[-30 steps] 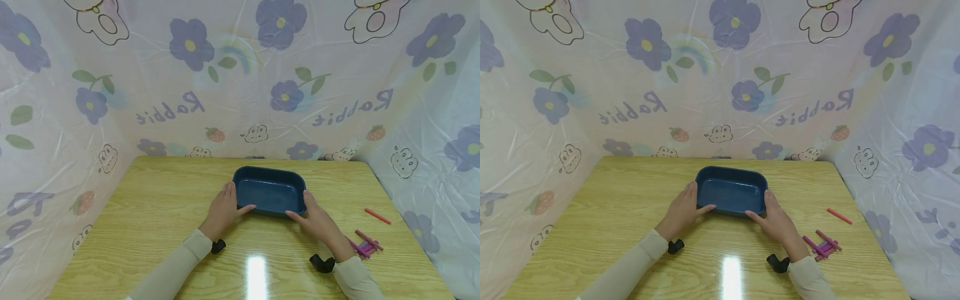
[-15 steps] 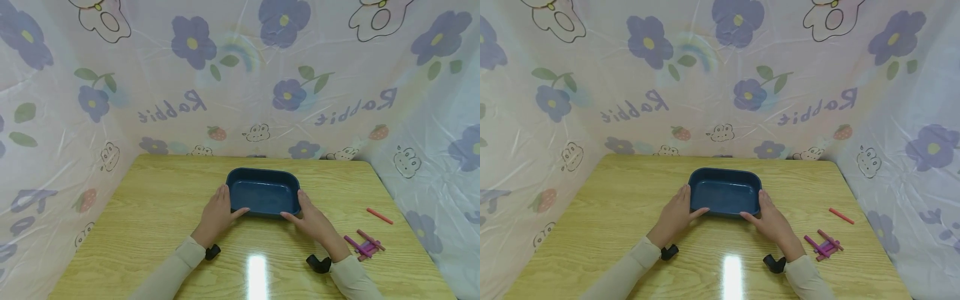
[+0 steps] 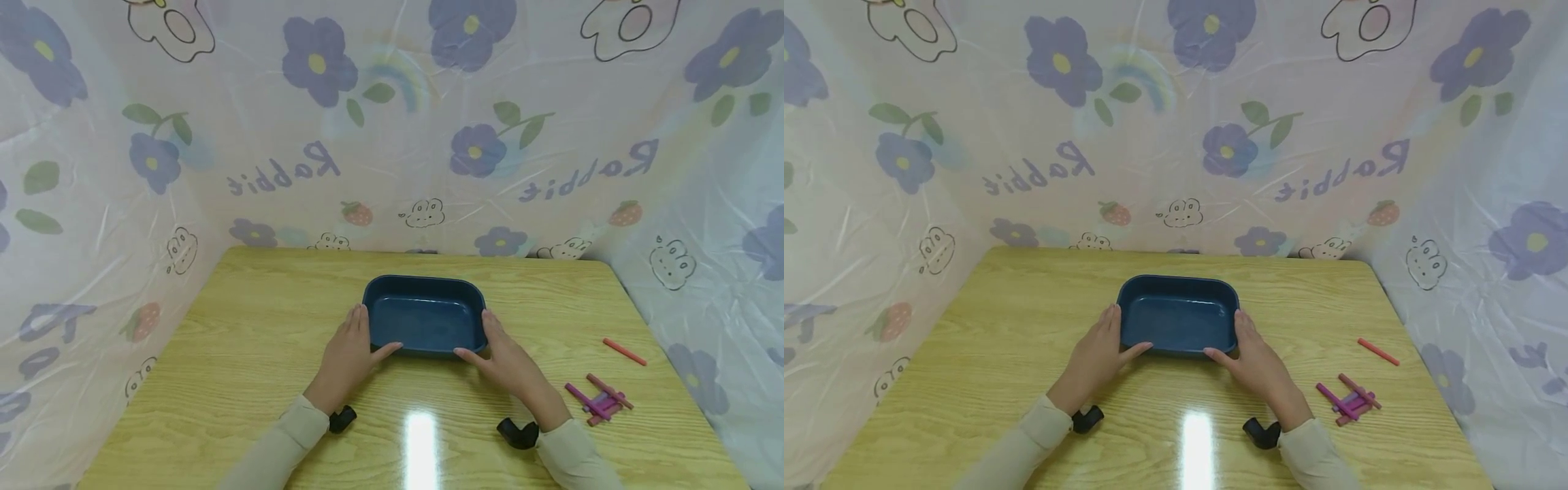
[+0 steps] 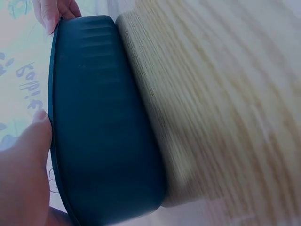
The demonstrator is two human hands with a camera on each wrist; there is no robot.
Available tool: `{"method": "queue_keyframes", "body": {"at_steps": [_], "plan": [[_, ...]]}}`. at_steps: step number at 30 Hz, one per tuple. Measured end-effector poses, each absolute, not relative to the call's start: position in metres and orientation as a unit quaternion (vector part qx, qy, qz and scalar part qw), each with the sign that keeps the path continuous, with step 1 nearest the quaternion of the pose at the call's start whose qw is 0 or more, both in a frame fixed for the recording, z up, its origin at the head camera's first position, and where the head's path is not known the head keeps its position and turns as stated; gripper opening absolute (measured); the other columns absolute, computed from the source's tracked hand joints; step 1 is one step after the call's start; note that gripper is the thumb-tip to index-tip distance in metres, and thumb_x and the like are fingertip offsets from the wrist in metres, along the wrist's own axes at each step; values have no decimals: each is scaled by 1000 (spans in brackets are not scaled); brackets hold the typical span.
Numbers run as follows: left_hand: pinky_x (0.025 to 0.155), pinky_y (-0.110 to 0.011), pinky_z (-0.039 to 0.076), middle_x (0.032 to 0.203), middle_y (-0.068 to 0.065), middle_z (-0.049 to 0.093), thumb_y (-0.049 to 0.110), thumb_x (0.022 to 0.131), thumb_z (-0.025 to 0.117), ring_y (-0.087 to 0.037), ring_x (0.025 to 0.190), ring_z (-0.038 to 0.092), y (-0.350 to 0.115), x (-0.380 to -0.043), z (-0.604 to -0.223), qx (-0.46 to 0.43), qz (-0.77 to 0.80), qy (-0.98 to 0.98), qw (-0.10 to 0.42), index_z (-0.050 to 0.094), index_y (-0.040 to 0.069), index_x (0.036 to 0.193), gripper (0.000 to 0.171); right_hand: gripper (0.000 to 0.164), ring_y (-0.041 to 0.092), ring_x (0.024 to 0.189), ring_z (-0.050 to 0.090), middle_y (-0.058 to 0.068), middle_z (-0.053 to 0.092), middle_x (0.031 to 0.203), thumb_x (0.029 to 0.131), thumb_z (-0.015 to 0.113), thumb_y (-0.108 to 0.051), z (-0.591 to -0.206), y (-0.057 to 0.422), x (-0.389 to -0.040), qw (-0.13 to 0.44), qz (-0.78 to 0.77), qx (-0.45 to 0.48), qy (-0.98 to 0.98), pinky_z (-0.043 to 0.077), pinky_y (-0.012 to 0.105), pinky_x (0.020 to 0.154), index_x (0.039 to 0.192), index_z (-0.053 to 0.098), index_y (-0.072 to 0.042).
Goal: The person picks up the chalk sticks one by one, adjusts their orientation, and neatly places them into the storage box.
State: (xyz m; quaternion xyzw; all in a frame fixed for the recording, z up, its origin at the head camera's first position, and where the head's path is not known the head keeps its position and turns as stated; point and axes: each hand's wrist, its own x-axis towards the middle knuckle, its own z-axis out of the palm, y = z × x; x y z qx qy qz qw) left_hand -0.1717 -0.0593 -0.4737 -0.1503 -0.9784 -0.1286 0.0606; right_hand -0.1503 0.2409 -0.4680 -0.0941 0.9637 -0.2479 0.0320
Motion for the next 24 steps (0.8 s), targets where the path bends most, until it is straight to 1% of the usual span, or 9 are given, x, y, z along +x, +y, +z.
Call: {"method": "queue_keyframes", "body": {"at_steps": [9,15,19,24], "plan": [[106,-41,31,148,-23,24,74,82,38,-30,136,26,-66,-162,-474,-152,-137,-976,69,22,-7,144,103,105,34,138,15,14,4,154,81,46,-71,-469,236,-146,33,-249,-101,963,25,54,105,150,0,-6],[105,-41,32,148,-22,24,74,83,37,-30,136,26,-70,-155,-477,-147,-150,-975,76,22,-6,144,102,105,34,138,14,12,1,154,81,46,-71,-471,234,-143,35,-255,-105,961,25,54,105,150,-1,-8],[104,-42,33,148,-22,25,75,82,36,-30,135,27,-73,-152,-478,-142,-155,-975,77,21,-5,145,103,106,35,137,16,13,2,154,80,47,-72,-472,232,-140,38,-258,-103,960,27,55,104,150,-1,-9],[104,-42,32,150,-19,20,76,81,38,-30,136,25,-76,-146,-477,-132,-165,-975,63,19,-4,146,104,105,34,138,16,14,3,154,80,45,-72,-473,229,-135,38,-252,-107,961,27,54,104,150,-2,-10]]}}
